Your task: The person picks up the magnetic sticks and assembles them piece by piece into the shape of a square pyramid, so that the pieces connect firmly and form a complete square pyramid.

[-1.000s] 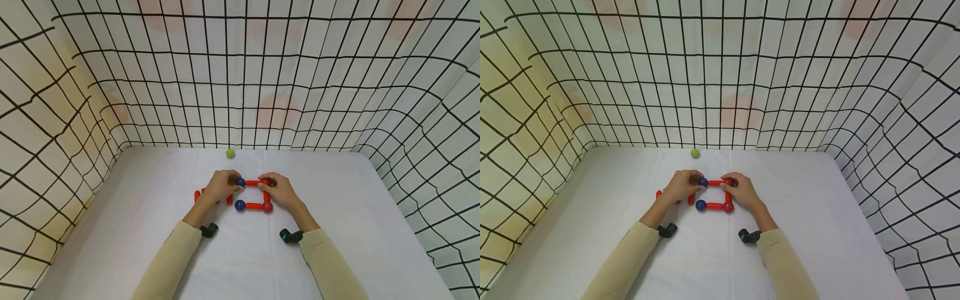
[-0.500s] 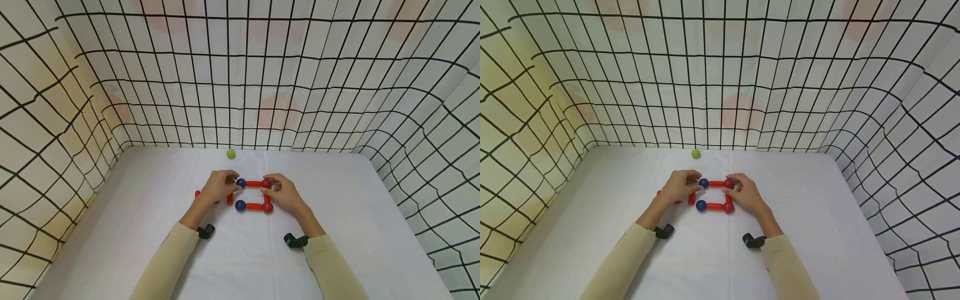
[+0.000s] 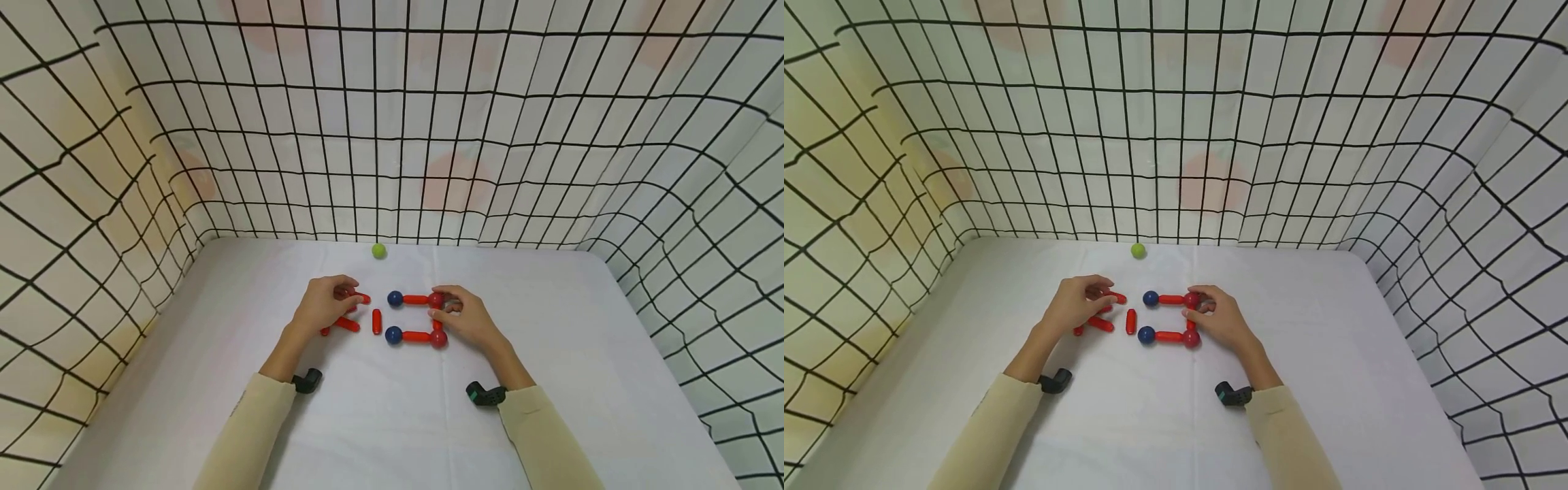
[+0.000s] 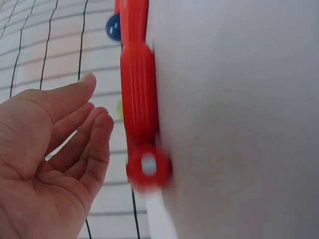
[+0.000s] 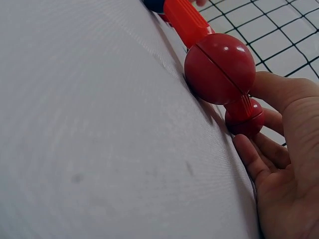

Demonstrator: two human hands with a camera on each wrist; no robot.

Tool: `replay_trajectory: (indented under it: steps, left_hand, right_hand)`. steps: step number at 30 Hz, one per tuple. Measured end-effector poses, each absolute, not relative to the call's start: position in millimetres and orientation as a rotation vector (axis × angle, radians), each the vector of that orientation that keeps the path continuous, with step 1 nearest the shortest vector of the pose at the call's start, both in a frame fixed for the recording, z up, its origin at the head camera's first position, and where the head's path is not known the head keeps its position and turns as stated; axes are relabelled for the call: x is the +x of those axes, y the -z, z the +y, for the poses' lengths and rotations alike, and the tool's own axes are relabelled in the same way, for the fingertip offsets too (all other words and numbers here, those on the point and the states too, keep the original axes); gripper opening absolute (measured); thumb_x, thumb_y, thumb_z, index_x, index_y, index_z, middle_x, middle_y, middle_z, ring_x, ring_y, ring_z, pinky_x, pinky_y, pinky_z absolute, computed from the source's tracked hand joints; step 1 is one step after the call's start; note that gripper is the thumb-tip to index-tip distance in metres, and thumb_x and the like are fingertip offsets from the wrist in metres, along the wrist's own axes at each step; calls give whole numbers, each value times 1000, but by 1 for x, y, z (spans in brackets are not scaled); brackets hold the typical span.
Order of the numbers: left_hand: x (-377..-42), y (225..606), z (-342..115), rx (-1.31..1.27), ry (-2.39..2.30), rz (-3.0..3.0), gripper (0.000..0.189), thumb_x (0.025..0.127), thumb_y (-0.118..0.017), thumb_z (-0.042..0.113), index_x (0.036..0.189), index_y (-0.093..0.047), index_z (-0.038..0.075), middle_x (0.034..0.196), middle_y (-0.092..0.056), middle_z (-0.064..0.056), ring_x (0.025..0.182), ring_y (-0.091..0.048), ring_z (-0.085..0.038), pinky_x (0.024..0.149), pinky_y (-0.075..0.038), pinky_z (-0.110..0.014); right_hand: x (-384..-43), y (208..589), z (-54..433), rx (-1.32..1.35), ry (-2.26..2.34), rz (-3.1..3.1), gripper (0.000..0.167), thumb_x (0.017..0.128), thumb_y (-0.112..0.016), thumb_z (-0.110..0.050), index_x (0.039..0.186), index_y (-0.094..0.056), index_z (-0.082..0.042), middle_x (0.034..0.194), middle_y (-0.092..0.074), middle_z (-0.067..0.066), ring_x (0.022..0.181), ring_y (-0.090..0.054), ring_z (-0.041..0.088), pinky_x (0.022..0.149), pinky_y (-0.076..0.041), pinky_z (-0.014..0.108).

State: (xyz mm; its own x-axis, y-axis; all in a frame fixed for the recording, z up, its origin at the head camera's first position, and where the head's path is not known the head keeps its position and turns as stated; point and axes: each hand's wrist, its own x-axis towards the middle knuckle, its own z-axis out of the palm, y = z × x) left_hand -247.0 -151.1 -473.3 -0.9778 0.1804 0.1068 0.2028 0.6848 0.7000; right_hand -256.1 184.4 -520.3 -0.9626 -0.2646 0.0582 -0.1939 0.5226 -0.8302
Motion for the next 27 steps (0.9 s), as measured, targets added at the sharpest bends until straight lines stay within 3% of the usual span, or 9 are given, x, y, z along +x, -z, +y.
replay_trajectory:
  steps: [6, 12, 19, 27]
  left_hand:
    - [-239, 472, -183, -221, 1156, -2891, 32, 93, -78, 30, 119, -74, 12, 97, -72, -3, 92, -66, -21, 77, -57, -33]
    - [-232, 471, -209, -92, 1093, -2939, 31, 89, -81, 38, 104, -75, 12, 87, -71, -4, 84, -64, -21, 68, -52, -29]
    - [-225, 470, -215, 1, 1071, -3074, 36, 85, -82, 45, 94, -73, 11, 76, -70, -3, 69, -60, -19, 60, -46, -29]
    - [-224, 474, -213, 51, 1127, -3137, 36, 87, -81, 43, 95, -72, 8, 73, -71, -1, 61, -63, -15, 60, -46, -28]
  right_hand:
    - [-257, 520, 185, -425, 1486, 2649, 56, 90, -81, -36, 140, -61, -19, 129, -64, 8, 99, -67, 22, 84, -58, 25]
    - [-259, 524, 185, -440, 1496, 2643, 55, 90, -82, -34, 139, -62, -19, 128, -65, 8, 100, -68, 22, 85, -58, 22]
    - [-259, 525, 185, -429, 1500, 2646, 55, 90, -81, -31, 140, -61, -19, 129, -64, 8, 103, -68, 23, 88, -58, 24]
    - [-257, 524, 185, -426, 1496, 2638, 55, 91, -81, -31, 140, -60, -18, 131, -64, 9, 106, -67, 24, 91, -58, 27]
